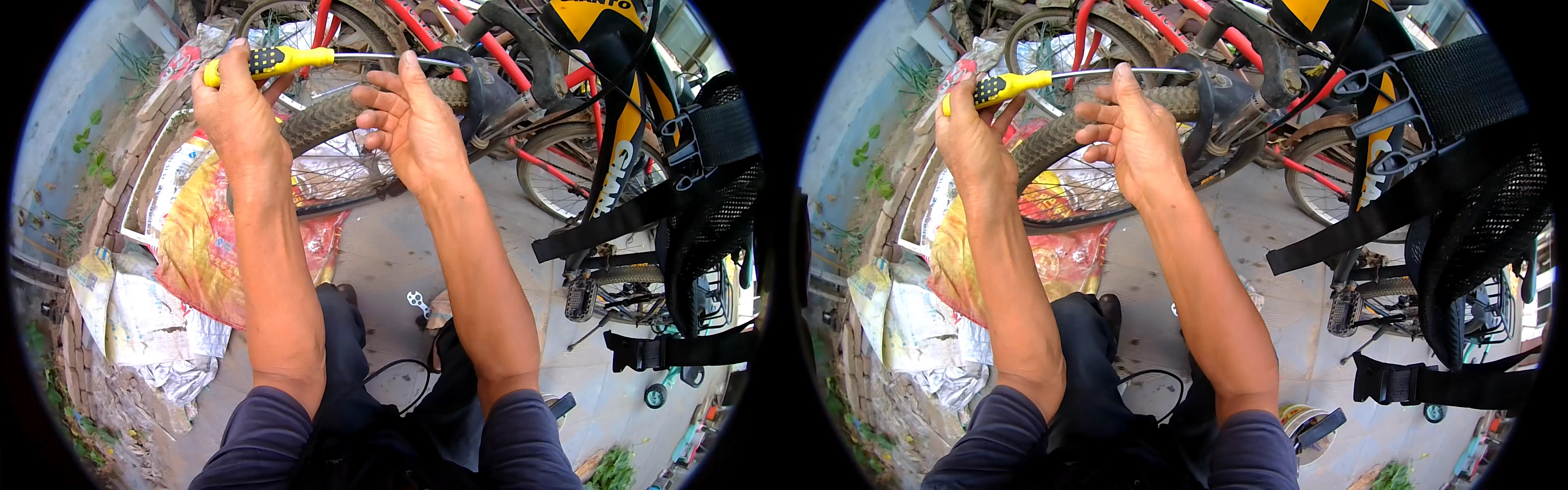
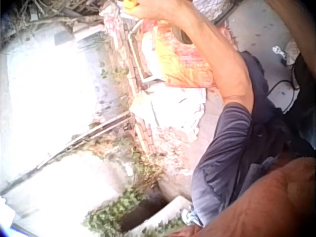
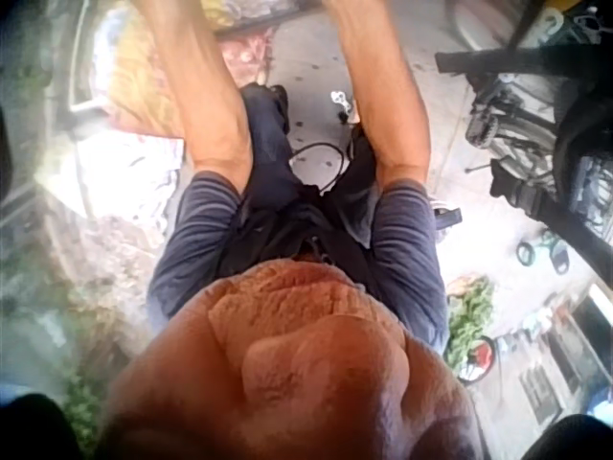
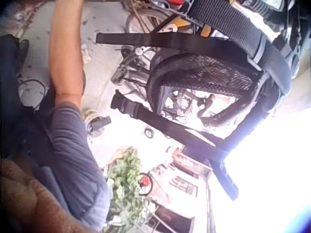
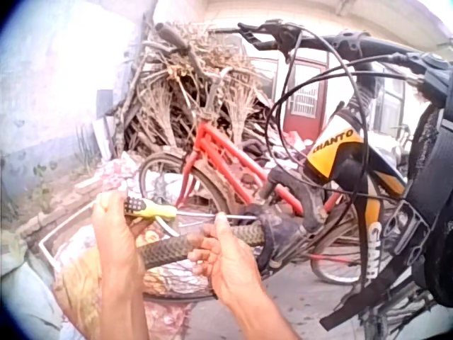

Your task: The person cleans the bicycle tire with a cloth, then uses a yellow screwdriver to pry the tire away from the rim. They continue to work on the tire, attempting to remove or adjust it.

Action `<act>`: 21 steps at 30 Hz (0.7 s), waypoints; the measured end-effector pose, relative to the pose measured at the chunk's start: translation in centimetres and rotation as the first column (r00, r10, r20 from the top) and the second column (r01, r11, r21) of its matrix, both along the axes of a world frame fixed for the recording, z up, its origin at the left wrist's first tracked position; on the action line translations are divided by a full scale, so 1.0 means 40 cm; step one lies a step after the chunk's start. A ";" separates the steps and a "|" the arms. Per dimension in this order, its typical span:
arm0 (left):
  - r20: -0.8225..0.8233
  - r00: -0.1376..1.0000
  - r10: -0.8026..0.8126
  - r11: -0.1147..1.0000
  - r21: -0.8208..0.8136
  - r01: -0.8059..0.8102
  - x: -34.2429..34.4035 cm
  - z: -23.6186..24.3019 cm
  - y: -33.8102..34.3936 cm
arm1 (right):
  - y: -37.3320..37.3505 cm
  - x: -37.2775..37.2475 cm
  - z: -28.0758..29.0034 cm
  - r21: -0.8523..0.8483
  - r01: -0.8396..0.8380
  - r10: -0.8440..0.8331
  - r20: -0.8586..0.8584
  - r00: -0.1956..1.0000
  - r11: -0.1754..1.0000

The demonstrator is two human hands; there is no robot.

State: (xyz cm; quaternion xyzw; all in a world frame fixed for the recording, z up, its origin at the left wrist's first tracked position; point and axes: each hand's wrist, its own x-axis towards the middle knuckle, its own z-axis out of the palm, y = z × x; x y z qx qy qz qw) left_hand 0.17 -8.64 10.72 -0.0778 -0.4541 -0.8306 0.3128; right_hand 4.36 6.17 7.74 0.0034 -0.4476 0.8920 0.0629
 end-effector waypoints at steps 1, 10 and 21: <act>-0.004 1.000 -0.001 1.000 0.007 0.001 0.001 -0.001 -0.001 | 0.005 -0.006 0.003 -0.023 -0.022 0.022 0.002 1.000 1.000; -0.027 0.991 -0.134 0.987 0.091 0.136 0.013 0.010 -0.007 | 0.017 -0.046 0.005 -0.096 0.017 -0.019 -0.017 1.000 0.995; -0.021 0.972 -0.235 0.834 0.509 0.212 -0.052 -0.010 -0.024 | 0.013 -0.042 0.008 -0.093 0.055 -0.050 0.053 0.997 0.994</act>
